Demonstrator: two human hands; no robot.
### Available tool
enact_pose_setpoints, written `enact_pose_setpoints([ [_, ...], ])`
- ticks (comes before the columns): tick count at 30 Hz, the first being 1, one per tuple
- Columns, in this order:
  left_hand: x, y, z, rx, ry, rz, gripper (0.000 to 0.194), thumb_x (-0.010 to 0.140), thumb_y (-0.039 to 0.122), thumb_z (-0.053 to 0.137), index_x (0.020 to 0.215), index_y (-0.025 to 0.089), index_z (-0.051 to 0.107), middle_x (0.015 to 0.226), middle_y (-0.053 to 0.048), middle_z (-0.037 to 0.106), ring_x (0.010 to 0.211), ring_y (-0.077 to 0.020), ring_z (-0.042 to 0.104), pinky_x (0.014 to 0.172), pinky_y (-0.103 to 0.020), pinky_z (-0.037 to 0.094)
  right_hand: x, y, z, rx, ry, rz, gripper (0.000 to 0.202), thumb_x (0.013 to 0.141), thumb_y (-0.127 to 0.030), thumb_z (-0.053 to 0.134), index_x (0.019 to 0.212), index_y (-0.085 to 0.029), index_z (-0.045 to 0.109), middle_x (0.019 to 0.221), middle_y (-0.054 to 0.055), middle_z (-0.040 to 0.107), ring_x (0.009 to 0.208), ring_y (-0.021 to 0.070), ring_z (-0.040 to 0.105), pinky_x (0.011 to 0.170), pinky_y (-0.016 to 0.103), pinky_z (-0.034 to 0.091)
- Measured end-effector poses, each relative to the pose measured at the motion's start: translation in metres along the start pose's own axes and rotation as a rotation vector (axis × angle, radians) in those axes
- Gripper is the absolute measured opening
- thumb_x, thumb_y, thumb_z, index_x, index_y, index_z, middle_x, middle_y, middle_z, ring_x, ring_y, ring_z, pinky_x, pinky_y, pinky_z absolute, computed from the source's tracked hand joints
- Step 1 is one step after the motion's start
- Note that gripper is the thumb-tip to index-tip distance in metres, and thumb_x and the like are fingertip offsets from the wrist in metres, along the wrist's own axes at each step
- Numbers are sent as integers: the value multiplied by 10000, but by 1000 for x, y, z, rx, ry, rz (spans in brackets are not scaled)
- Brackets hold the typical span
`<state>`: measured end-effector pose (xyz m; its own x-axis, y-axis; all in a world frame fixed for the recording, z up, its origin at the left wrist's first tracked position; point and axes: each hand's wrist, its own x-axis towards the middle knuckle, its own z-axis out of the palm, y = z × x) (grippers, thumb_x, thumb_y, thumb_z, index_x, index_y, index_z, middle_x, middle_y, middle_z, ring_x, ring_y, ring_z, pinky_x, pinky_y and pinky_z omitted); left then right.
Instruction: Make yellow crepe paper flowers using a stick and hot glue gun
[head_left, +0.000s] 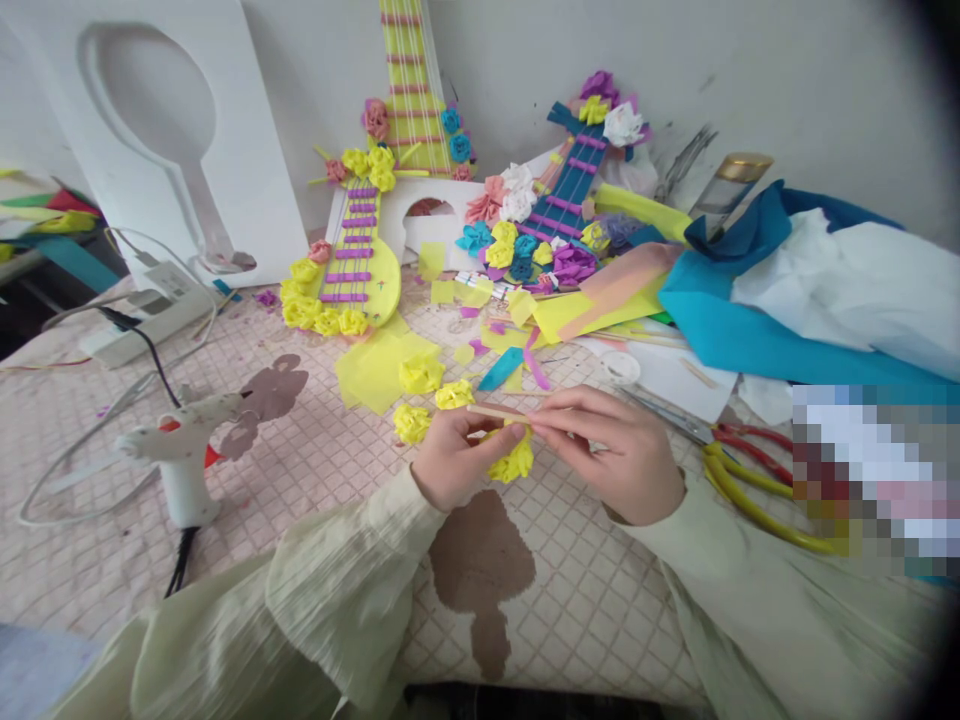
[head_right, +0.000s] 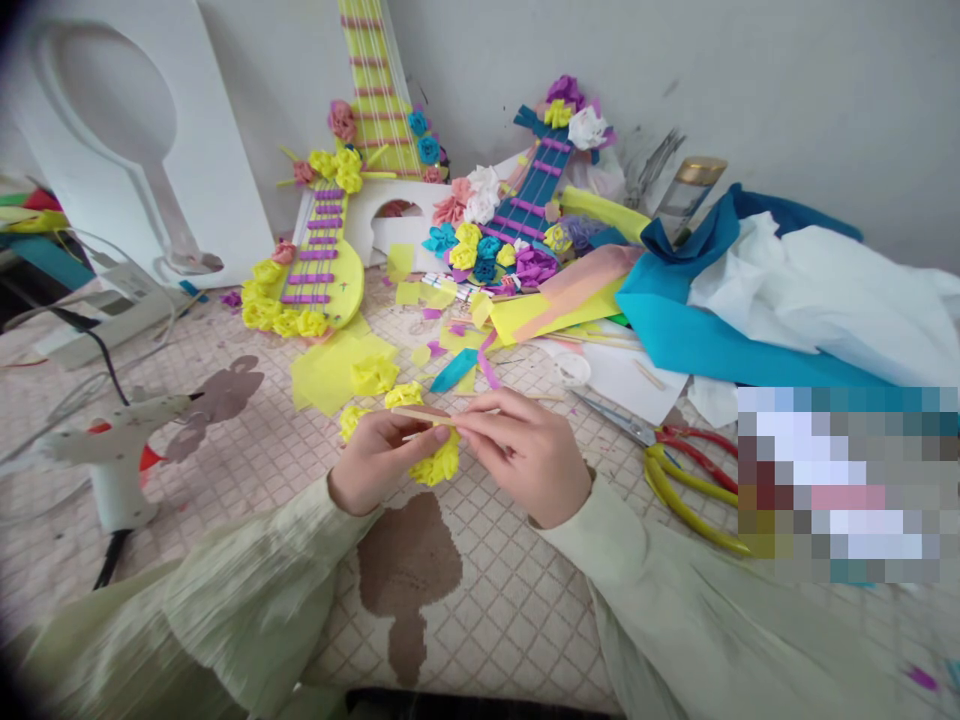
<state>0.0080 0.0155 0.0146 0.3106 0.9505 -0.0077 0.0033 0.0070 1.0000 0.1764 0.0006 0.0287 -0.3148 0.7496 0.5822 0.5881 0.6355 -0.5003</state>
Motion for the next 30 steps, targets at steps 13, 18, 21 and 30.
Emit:
enact_pose_setpoints([
  [13,0,-7,1,2,52,129,151,725,280,630,764,143,682,811,-67,705,735,-151,637,618,-234,519,-2,-3,6,-90,87,-129,162,779,-94,531,886,-175,620,831,52,654,688,122,601,627,250,519],
  [18,-4,-6,1,155,74,219,157,752,262,602,824,143,676,868,-82,701,760,-164,633,607,-243,523,0,-8,4,6,59,60,66,786,-153,551,814,-173,607,699,8,645,514,76,512,496,205,455],
  [21,-5,-6,1,225,66,254,157,767,254,587,836,145,676,860,-79,703,751,-160,631,607,-243,520,-1,-8,4,26,36,113,53,780,-167,560,783,-166,613,659,0,634,498,72,489,497,207,438],
  [30,-7,-7,2,171,109,228,224,748,279,614,930,152,640,902,-81,672,717,-136,619,611,-236,520,1,-8,4,76,21,106,77,776,-146,557,739,-151,625,681,18,639,517,72,479,516,212,426],
])
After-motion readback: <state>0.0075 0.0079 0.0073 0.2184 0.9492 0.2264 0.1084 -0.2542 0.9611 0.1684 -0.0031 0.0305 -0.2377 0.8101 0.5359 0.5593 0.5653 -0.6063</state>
